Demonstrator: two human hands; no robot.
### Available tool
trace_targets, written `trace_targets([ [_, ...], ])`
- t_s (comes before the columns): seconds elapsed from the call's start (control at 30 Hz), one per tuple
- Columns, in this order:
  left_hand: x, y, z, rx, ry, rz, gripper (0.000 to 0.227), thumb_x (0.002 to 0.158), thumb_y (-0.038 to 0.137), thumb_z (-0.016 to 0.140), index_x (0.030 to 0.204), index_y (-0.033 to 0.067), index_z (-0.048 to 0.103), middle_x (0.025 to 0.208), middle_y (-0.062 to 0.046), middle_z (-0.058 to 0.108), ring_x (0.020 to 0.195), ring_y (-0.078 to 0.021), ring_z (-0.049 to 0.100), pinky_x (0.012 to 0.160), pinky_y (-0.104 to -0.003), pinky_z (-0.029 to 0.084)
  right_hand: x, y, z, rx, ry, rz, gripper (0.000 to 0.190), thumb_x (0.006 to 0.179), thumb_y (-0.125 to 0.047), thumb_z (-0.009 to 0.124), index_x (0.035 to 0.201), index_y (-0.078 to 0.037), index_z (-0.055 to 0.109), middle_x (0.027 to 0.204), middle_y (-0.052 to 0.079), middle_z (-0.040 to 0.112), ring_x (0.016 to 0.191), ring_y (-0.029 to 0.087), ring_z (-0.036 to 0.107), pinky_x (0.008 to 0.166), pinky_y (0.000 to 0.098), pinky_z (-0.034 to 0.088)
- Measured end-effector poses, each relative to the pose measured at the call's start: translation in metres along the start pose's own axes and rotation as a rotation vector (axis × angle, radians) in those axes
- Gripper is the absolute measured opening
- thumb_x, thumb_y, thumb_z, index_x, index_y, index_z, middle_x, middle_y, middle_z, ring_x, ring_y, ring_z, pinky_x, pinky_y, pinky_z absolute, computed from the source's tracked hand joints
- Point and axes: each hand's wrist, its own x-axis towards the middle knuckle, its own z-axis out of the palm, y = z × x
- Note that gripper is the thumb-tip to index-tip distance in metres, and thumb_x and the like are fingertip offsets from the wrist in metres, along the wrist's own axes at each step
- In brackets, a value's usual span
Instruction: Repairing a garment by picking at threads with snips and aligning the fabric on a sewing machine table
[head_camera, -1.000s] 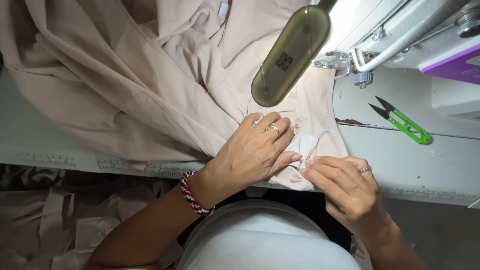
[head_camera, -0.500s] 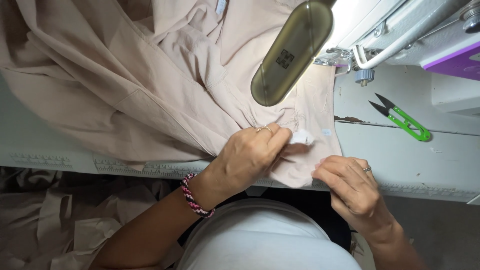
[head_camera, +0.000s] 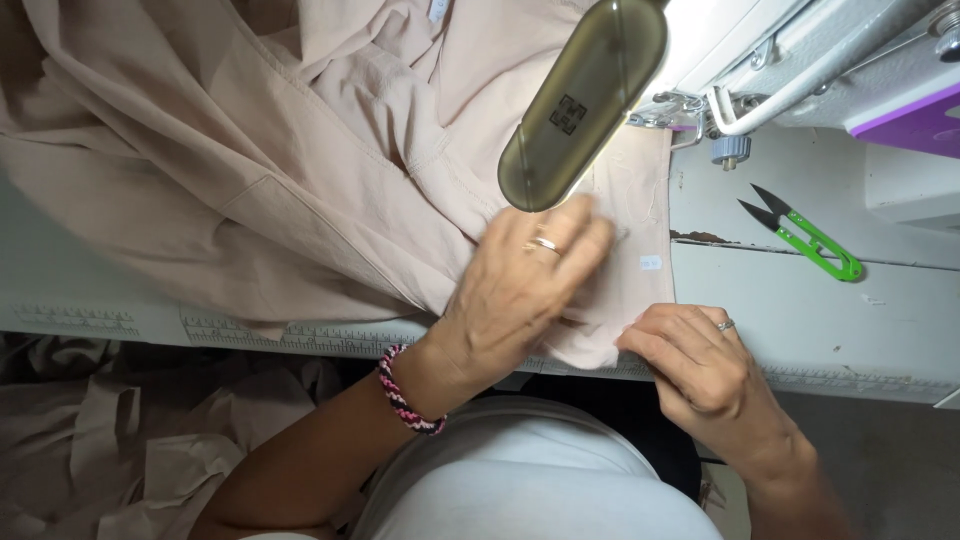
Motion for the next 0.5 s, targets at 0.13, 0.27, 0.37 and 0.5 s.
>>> trace_targets([
  [0.13, -0.004, -0.008, 0.003, 0.044, -0.110, 0.195, 0.033, 0.091, 0.019, 0.065, 0.122, 0.0123, 0.059, 0.131, -0.008, 0.061, 0.122, -0.0219, 0.059, 0.096, -0.035, 0.045, 0.016, -0.003, -0.008, 0.104, -0.114, 0.119, 0.002, 0.095, -0.010, 0.064, 0.097, -0.011, 0.065, 0.090, 0.001, 0.064, 0.088, 0.020, 0.061, 0.083, 0.0330, 0.040],
  [0.27, -0.009, -0.008, 0.012, -0.208, -0.036, 0.036, 0.032, 0.106, 0.034, 0.055, 0.122, 0.0070, 0.059, 0.107, -0.009, 0.059, 0.096, -0.0294, 0.059, 0.070, -0.044, 0.045, 0.029, 0.005, -0.011, 0.255, -0.150, 0.298, 0.020, 0.100, -0.016, 0.055, 0.107, -0.006, 0.070, 0.105, 0.004, 0.076, 0.102, 0.019, 0.070, 0.094, 0.0342, 0.050],
  [0.37, -0.012, -0.010, 0.017, -0.393, 0.036, -0.154, 0.041, 0.101, 0.027, 0.069, 0.133, 0.0044, 0.058, 0.096, -0.012, 0.058, 0.092, -0.0324, 0.059, 0.082, -0.044, 0.049, 0.052, 0.005, 0.000, 0.190, -0.012, 0.497, 0.017, 0.105, -0.012, 0.054, 0.111, -0.005, 0.069, 0.092, 0.006, 0.068, 0.073, 0.013, 0.070, 0.079, 0.0301, 0.050],
  [0.5, -0.012, -0.016, 0.004, -0.364, 0.042, -0.027, 0.012, 0.091, 0.009, 0.072, 0.101, 0.0109, 0.065, 0.096, -0.007, 0.063, 0.094, -0.0296, 0.058, 0.073, -0.043, 0.043, 0.075, 0.009, 0.011, 0.142, -0.069, 0.762, 0.017, 0.099, -0.028, 0.064, 0.107, -0.015, 0.072, 0.097, 0.003, 0.065, 0.073, 0.020, 0.060, 0.077, 0.0347, 0.049],
])
